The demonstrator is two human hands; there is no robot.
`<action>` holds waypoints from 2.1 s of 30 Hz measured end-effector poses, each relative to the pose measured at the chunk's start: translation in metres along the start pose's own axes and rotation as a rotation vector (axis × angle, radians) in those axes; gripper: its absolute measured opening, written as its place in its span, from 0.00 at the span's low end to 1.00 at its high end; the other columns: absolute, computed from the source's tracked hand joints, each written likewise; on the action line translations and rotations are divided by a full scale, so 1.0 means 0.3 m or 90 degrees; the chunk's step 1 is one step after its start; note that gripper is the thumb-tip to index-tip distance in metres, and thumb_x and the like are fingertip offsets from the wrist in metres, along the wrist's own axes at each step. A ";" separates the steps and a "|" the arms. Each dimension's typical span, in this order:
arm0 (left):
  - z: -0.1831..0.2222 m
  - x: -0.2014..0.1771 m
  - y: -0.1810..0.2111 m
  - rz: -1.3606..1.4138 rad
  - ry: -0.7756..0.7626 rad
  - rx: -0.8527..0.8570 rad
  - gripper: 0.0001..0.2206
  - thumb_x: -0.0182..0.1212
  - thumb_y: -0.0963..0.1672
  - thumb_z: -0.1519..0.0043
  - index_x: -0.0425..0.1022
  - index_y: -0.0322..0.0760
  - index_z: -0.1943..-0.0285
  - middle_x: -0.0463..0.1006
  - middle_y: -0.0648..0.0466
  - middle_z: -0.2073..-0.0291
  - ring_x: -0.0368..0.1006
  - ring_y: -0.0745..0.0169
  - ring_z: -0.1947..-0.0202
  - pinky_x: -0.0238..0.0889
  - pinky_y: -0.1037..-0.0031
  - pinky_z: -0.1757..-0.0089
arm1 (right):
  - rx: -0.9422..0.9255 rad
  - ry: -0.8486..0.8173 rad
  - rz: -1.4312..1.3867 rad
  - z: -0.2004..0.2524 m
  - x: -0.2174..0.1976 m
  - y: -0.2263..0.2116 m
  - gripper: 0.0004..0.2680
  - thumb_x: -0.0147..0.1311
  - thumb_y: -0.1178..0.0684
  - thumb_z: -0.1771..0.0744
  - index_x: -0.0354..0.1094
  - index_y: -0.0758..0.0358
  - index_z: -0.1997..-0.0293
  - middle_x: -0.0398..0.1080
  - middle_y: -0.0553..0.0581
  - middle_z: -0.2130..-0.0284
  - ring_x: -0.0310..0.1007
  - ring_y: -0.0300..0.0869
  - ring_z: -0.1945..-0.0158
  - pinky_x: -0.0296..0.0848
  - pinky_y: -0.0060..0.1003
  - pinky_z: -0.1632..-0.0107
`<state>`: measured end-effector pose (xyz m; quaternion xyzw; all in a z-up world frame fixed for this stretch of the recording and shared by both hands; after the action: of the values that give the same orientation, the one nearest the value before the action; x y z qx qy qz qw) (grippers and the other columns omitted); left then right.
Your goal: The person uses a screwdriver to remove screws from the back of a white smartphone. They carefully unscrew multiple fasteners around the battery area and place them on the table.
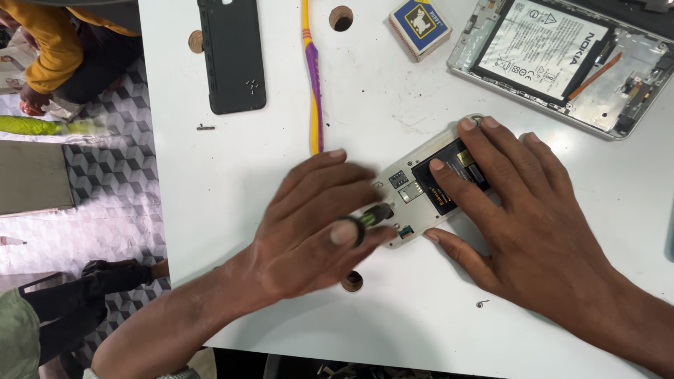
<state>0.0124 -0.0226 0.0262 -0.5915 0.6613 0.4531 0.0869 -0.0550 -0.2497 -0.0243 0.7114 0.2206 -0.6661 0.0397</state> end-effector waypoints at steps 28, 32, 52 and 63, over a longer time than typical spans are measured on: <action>0.004 0.031 0.010 -0.005 -0.056 0.032 0.24 0.64 0.41 0.44 0.56 0.38 0.43 0.81 0.33 0.56 0.81 0.36 0.51 0.67 0.35 0.44 | -0.004 0.005 -0.008 0.001 -0.002 0.003 0.26 0.53 0.34 0.36 0.64 0.58 0.35 0.51 0.71 0.29 0.45 0.58 0.23 0.50 0.63 0.28; -0.002 0.022 0.018 -0.025 0.013 0.007 0.23 0.72 0.41 0.39 0.54 0.40 0.49 0.80 0.39 0.59 0.80 0.40 0.52 0.72 0.43 0.43 | -0.005 0.001 0.003 0.002 0.003 0.004 0.26 0.53 0.33 0.36 0.64 0.58 0.35 0.51 0.71 0.29 0.45 0.58 0.23 0.50 0.63 0.28; -0.013 0.020 0.023 -0.034 -0.004 0.034 0.28 0.69 0.38 0.45 0.53 0.36 0.42 0.80 0.32 0.58 0.81 0.34 0.53 0.69 0.37 0.45 | -0.005 0.003 0.008 0.001 0.000 0.003 0.26 0.54 0.34 0.36 0.64 0.58 0.35 0.52 0.71 0.29 0.46 0.59 0.24 0.51 0.63 0.29; 0.047 0.023 -0.002 0.016 0.043 0.015 0.40 0.73 0.37 0.37 0.45 0.40 0.22 0.79 0.40 0.57 0.80 0.41 0.54 0.71 0.41 0.43 | -0.005 -0.003 0.013 0.004 0.006 0.007 0.27 0.53 0.33 0.36 0.64 0.59 0.35 0.51 0.71 0.29 0.46 0.59 0.23 0.51 0.63 0.29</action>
<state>0.0050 -0.0176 0.0134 -0.5970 0.6767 0.4259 0.0658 -0.0553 -0.2515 -0.0265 0.7117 0.2159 -0.6666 0.0494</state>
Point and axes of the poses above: each hand's wrist, its own z-axis away from the middle knuckle, its own x-axis out of the palm, y = z × x, the point moved 3 cm from there along -z, towards the middle knuckle
